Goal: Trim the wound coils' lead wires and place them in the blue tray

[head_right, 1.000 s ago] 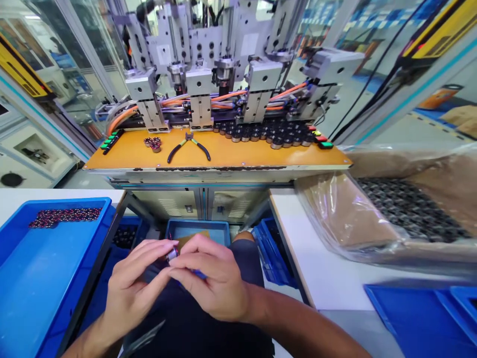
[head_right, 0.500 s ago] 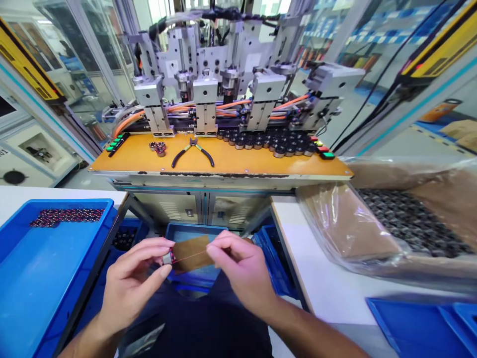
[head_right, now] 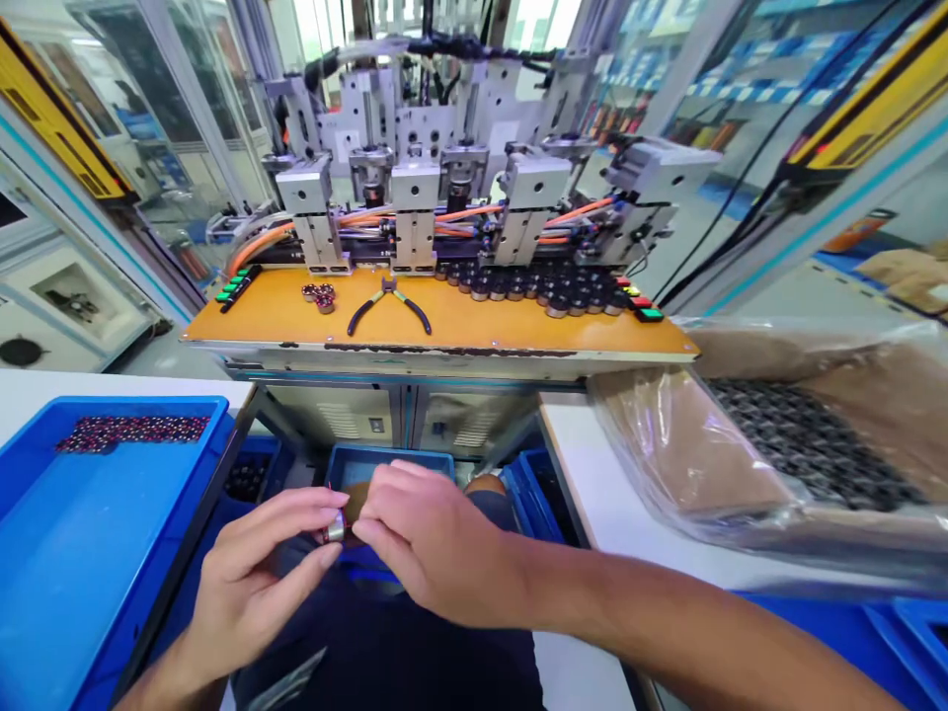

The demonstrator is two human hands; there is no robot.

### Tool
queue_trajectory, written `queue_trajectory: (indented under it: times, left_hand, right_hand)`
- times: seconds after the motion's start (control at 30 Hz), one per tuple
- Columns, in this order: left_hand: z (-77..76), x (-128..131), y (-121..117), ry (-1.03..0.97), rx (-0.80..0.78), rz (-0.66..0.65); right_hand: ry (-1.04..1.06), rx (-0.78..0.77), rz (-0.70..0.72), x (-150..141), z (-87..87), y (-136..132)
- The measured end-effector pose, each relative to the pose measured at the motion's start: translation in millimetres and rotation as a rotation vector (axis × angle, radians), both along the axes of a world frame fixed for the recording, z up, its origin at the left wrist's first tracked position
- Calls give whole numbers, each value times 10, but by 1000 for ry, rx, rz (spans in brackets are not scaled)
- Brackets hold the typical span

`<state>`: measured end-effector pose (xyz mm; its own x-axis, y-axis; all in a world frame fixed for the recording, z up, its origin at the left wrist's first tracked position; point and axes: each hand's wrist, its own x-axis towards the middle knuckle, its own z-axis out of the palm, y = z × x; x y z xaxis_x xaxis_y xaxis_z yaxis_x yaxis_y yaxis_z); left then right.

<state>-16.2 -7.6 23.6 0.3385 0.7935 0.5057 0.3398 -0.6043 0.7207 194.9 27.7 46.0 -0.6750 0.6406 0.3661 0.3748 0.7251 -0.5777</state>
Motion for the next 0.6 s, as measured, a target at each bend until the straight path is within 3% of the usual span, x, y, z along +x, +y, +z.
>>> queue_trajectory:
  times: [0.07, 0.13, 0.2, 0.27, 0.3, 0.33, 0.43, 0.53, 0.6]
  left_hand:
    - [-27, -54, -18, -27, 7, -9]
    - [-55, -100, -28, -50, 11, -2]
    - [-81, -129, -26, -79, 17, 34]
    - [-103, -140, -13, -110, 32, 82]
    - [-111, -139, -4, -125, 39, 103]
    - [-117, -135, 6, -139, 42, 124]
    - [-129, -130, 32, -171, 30, 188]
    - [-136, -165, 38, -193, 13, 277]
    - [-143, -206, 31, -216, 2, 311]
  right_hand:
    - [3, -381, 70, 0, 91, 43]
    - [9, -518, 60, 15, 219, 224]
    - [47, -339, -147, 7, 346, 556]
    - [52, 6, -501, -60, 435, 982]
    - [-9, 103, -658, -121, 455, 1198]
    - [-110, 118, -749, -200, 456, 1398]
    - [-239, 34, -842, -479, 377, 1814]
    - [-363, -90, -881, -624, 295, 1920]
    - [-453, -144, -839, -561, 299, 1890]
